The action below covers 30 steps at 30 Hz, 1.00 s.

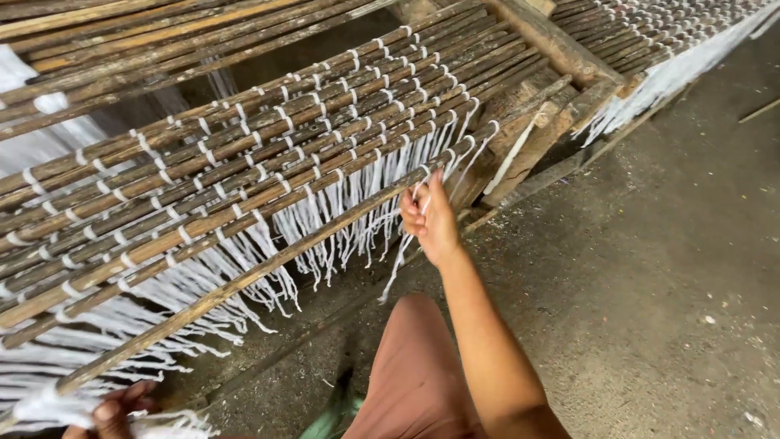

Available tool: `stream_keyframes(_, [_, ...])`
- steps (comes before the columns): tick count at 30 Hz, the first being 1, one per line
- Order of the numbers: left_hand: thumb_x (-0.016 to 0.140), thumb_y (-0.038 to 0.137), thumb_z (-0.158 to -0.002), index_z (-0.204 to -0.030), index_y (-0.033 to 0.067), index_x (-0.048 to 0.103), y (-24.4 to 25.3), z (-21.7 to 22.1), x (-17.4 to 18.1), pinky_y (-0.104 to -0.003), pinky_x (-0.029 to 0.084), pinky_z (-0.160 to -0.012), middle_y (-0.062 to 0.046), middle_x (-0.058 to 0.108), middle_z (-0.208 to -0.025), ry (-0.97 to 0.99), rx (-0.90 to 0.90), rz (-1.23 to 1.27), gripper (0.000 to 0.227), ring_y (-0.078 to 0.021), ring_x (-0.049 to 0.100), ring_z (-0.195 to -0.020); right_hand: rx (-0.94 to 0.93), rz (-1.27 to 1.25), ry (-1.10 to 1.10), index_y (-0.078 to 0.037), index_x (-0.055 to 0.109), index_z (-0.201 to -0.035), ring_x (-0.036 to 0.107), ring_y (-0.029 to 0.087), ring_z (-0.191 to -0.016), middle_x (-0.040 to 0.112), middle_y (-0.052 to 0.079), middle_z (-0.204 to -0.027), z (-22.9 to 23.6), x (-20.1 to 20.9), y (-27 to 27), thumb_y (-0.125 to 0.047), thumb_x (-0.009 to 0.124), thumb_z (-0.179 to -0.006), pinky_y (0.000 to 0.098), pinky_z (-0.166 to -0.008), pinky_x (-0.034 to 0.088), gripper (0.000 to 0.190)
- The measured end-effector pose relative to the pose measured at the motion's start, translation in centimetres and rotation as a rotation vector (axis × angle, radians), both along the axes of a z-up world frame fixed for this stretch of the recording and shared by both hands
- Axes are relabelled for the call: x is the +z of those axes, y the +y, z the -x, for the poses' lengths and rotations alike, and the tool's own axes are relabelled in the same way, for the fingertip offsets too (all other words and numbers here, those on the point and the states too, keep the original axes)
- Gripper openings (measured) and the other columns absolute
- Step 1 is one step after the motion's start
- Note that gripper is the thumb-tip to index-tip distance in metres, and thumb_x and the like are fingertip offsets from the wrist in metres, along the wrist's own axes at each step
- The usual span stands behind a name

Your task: Looping and tying white threads onto horizontal wooden sticks arranged in a frame.

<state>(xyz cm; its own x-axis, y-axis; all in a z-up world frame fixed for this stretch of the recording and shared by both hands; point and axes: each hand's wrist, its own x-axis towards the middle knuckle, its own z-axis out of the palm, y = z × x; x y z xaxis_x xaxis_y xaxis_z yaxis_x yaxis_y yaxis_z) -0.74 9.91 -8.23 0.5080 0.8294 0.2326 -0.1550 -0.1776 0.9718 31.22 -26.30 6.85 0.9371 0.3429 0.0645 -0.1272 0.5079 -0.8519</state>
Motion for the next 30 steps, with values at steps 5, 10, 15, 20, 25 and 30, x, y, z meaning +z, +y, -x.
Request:
stream_keyframes(5, [0.058, 0.009, -0.114, -0.110, 0.0009, 0.069, -5.9, -1.2, 7.1, -0.027, 0.057, -0.077, -0.012, 0.072, -0.094, -0.031, 0.305, -0.164, 0.014, -0.0184, 0.072, -0.086, -0.325, 0.360, -0.129, -0.019, 0.051, -0.075, 0.032, 0.006, -0.059, 0.037, -0.009, -0.066, 3.2, -22.2, 3.1, -0.049, 0.050, -0.103, 0.0272, -0.056, 0.027, 0.041])
stream_keyframes(10, [0.041, 0.054, -0.099, -0.100, 0.0223, 0.063, -8.7, -0.3, 13.6, -0.028, 0.046, -0.067, -0.001, 0.078, -0.093, 0.399, 0.246, 0.230, 0.039, -0.0122, 0.064, -0.073, 0.308, 1.062, 0.120, -0.022, 0.024, -0.071, 0.025, 0.011, -0.050, 0.020, -0.003, -0.061, 10.1, -28.7, 7.9, -0.066, 0.050, -0.095, 0.0284, -0.043, 0.017, 0.057])
stream_keyframes(15, [0.051, 0.020, -0.109, -0.103, 0.0072, 0.063, -7.8, -2.5, 8.5, -0.017, 0.037, -0.057, -0.001, 0.056, -0.072, -0.335, 0.190, 0.085, 0.019, -0.0042, 0.044, -0.061, 0.673, 0.654, -0.420, -0.007, 0.075, -0.094, 0.059, 0.012, -0.067, 0.068, 0.009, -0.070, 16.7, -14.3, 17.8, -0.021, 0.062, -0.101, 0.0257, -0.059, 0.051, 0.020])
stream_keyframes(20, [0.050, 0.021, -0.109, -0.102, 0.0044, 0.064, -7.9, -2.2, 10.0, -0.020, 0.038, -0.054, -0.005, 0.059, -0.068, -0.304, 0.197, -0.014, 0.023, -0.0070, 0.045, -0.055, 0.414, 0.264, -0.510, -0.004, 0.071, -0.109, 0.065, 0.009, -0.084, 0.075, 0.009, -0.098, 21.3, -3.5, 24.2, -0.009, 0.072, -0.096, 0.0230, -0.073, 0.057, 0.014])
stream_keyframes(25, [0.051, 0.020, -0.109, -0.103, 0.0037, 0.064, -7.8, -2.5, 9.6, -0.022, 0.038, -0.050, -0.008, 0.061, -0.067, -0.326, 0.197, 0.023, 0.022, -0.0087, 0.045, -0.053, 0.343, 0.203, -0.553, -0.003, 0.072, -0.099, 0.060, 0.005, -0.070, 0.074, 0.007, -0.087, 21.5, -2.4, 25.2, -0.007, 0.072, -0.096, 0.0201, -0.055, 0.055, 0.005])
stream_keyframes(30, [0.049, 0.017, -0.109, -0.105, 0.0022, 0.064, -7.6, -2.3, 9.1, -0.020, 0.040, -0.050, -0.010, 0.064, -0.079, -0.389, 0.186, 0.089, 0.021, -0.0130, 0.058, -0.063, 0.364, -0.007, -0.213, -0.008, 0.063, -0.115, 0.060, 0.010, -0.094, 0.067, 0.001, -0.102, 20.9, -4.5, 24.0, -0.018, 0.057, -0.105, 0.0296, -0.089, 0.053, 0.016])
